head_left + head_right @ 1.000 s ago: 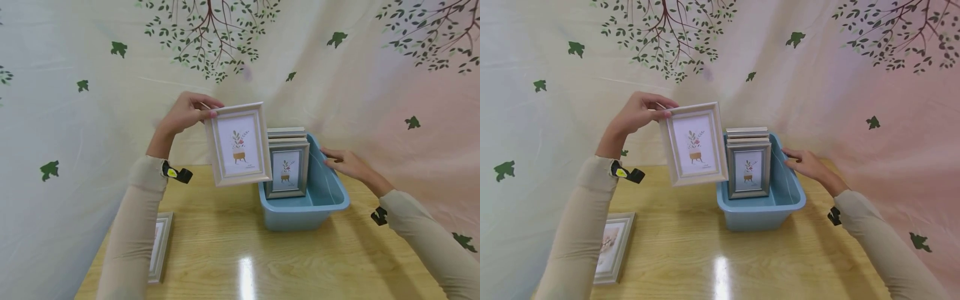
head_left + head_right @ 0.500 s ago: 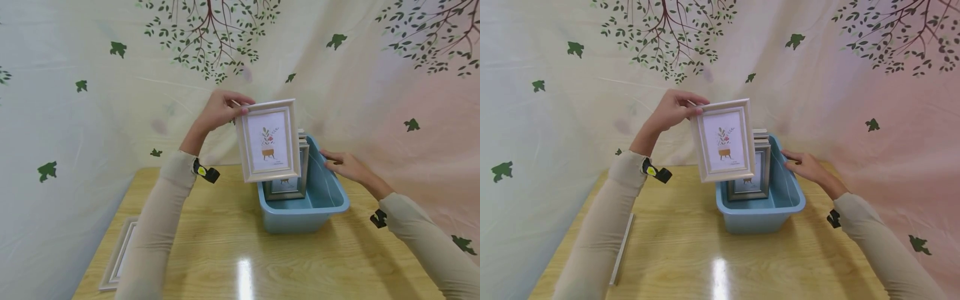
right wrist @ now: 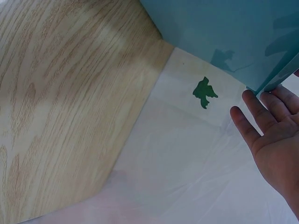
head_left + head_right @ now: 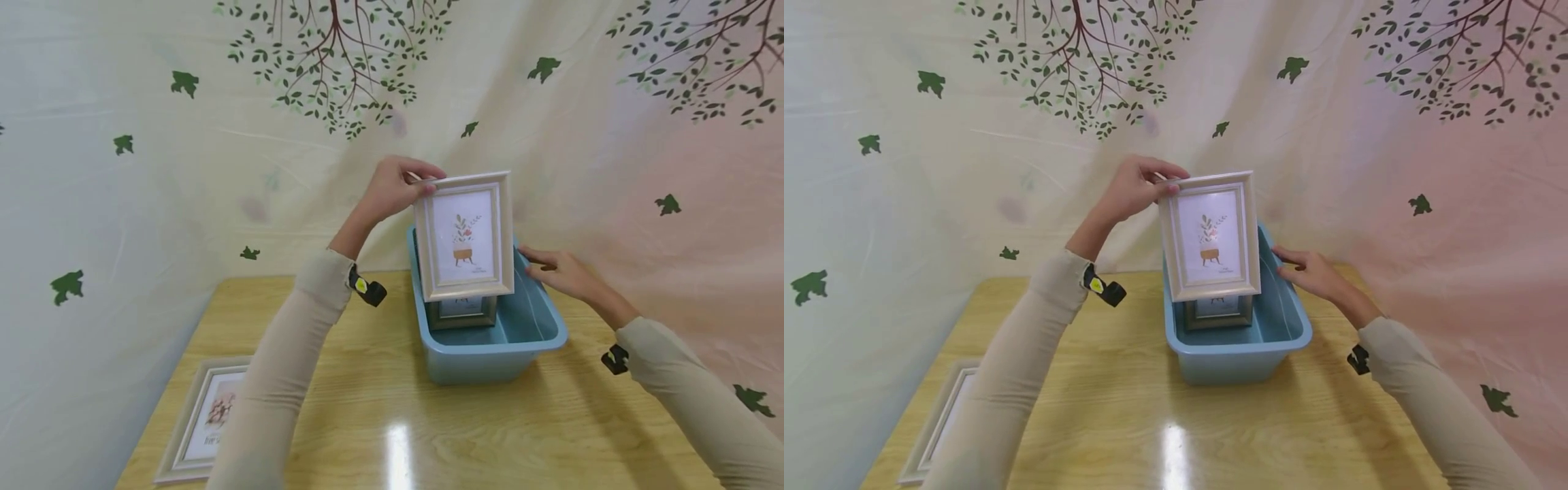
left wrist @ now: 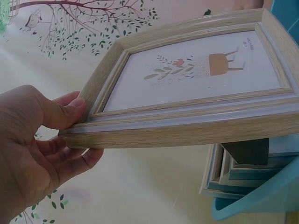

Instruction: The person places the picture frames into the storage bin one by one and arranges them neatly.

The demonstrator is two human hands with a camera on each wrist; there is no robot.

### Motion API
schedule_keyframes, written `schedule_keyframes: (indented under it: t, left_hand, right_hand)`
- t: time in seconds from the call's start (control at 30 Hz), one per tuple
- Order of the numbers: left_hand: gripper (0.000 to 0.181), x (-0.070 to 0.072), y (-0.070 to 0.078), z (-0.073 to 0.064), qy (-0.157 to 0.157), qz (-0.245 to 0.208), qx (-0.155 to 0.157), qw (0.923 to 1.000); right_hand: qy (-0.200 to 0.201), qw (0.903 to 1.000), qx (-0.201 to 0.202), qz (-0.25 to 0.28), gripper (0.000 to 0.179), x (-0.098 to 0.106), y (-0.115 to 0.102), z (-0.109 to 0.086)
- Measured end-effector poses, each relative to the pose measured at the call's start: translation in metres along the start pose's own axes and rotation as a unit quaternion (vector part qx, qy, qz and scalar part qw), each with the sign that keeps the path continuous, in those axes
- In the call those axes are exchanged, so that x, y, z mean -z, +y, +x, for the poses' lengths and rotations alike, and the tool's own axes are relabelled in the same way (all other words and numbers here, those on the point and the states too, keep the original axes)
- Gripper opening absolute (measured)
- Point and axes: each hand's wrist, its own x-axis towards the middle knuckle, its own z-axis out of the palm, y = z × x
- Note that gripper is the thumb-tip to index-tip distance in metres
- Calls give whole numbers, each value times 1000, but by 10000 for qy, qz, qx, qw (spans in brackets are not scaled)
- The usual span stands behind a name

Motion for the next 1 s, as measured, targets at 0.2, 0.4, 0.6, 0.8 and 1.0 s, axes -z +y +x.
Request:
schedule_keyframes:
  t: [0.2, 0.4, 0.6, 0.8, 1.0]
  left_hand:
    - [20, -16, -7, 0, -126, 114, 110, 9998]
    - [21, -27, -13, -1, -325, 207, 191, 9991]
    - [21, -35, -20, -2, -473, 477, 258, 9974]
    - [21, -43, -30, -4, -641, 653, 391, 9950]
    - [22, -49, -42, -5, -847, 711, 415, 9930]
  right_hand:
    - [24, 10000, -37, -68, 59, -1, -1, 0]
    - [56, 9999, -33, -97, 59, -2, -2, 1]
    - [72, 10000, -24, -44, 58, -1, -2, 1]
    - [64, 9999, -80, 0, 58, -1, -3, 0]
    - [57, 9999, -87, -13, 58, -1, -2, 0]
